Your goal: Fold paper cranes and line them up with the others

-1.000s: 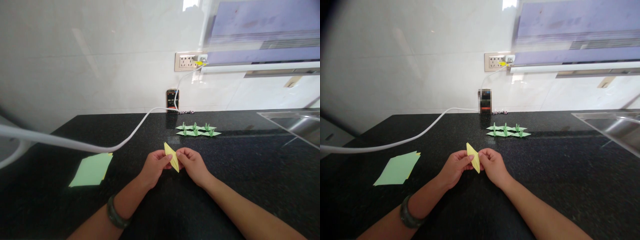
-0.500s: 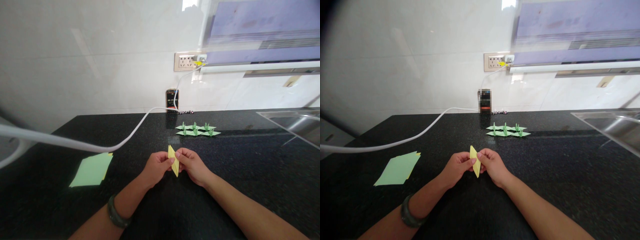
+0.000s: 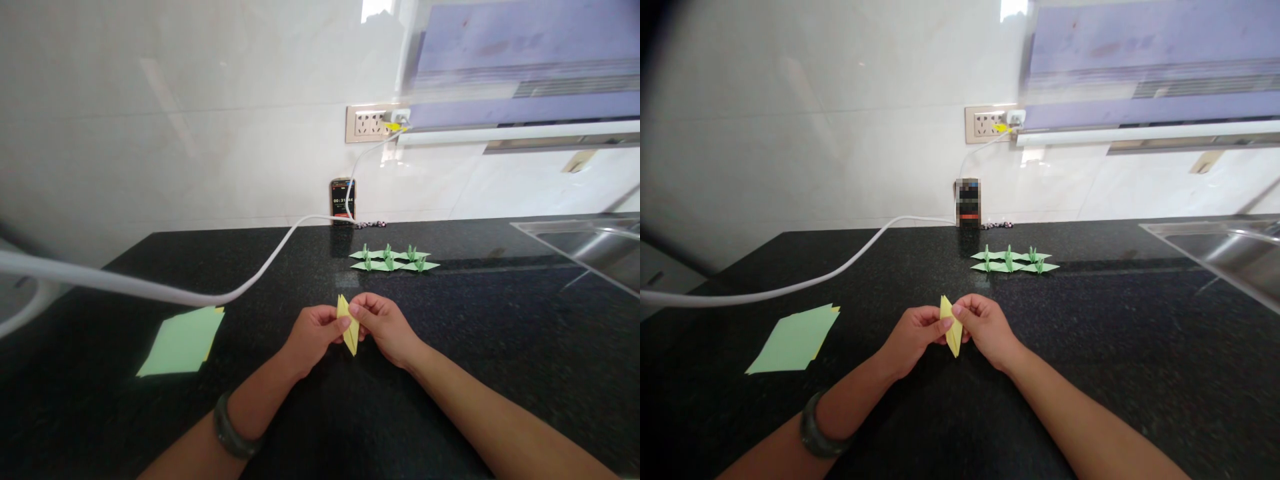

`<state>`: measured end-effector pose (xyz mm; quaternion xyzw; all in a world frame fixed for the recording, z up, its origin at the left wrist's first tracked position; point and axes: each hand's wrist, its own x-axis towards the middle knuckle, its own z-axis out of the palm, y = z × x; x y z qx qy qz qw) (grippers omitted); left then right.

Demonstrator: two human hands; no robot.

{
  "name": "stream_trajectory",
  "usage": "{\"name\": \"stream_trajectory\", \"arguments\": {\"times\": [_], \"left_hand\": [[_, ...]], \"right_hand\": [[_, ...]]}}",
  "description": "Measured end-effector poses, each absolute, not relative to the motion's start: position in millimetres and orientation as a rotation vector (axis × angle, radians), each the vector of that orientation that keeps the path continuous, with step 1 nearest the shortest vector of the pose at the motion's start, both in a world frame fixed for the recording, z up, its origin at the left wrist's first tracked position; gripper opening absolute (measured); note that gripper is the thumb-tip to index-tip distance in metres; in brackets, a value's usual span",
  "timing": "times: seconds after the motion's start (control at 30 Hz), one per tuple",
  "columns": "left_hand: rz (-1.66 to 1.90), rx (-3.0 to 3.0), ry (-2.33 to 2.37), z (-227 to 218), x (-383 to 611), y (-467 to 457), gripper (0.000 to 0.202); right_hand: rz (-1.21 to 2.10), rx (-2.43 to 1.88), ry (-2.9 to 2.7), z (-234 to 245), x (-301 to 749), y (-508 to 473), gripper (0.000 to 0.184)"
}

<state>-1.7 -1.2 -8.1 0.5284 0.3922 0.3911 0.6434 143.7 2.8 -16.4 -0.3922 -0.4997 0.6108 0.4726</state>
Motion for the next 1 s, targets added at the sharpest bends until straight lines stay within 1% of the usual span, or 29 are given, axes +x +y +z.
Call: {"name": "stream_trajectory", "arguments": {"times": [0.2, 0.33, 0.43, 0.53, 0.63, 0.73, 0.87, 1.0], "left_hand": [[1.089, 1.138, 0.991, -14.2, -5.5, 4.9, 0.026], [1.052, 1.112, 0.98, -13.5, -3.9, 3.3, 0.024], [1.051, 1.13, 1.021, -10.3, -3.0, 2.1, 0.022], [1.025, 1.161, 1.08, -8.0, -3.7, 2.7, 0.02], [0.952, 1.179, 1.07, -7.1, -4.2, 2.7, 0.021], [0.911, 1.185, 1.065, -7.0, -3.6, 1.3, 0.023], [0.922, 1.202, 1.069, -6.5, -3.2, 0.3, 0.023], [0.918, 1.203, 1.06, -4.5, -2.8, 0.0, 0.021]], "right_hand": [[1.452, -1.018, -1.284, -15.7, 141.5, 2.1, 0.022], [1.405, -1.055, -1.32, -14.3, 144.1, 2.2, 0.019], [1.383, -1.091, -1.452, -14.0, 148.8, 3.7, 0.016], [1.273, -1.118, -1.586, -13.2, 152.9, 5.4, 0.014], [1.138, -1.13, -1.64, -10.6, 154.3, 5.7, 0.012], [1.079, -1.14, -1.661, -7.7, 153.8, 4.8, 0.01], [1.1, -1.136, -1.648, -6.9, 153.4, 3.7, 0.011], [1.2, -1.092, -1.59, -8.5, 153.7, 4.5, 0.011]]}}
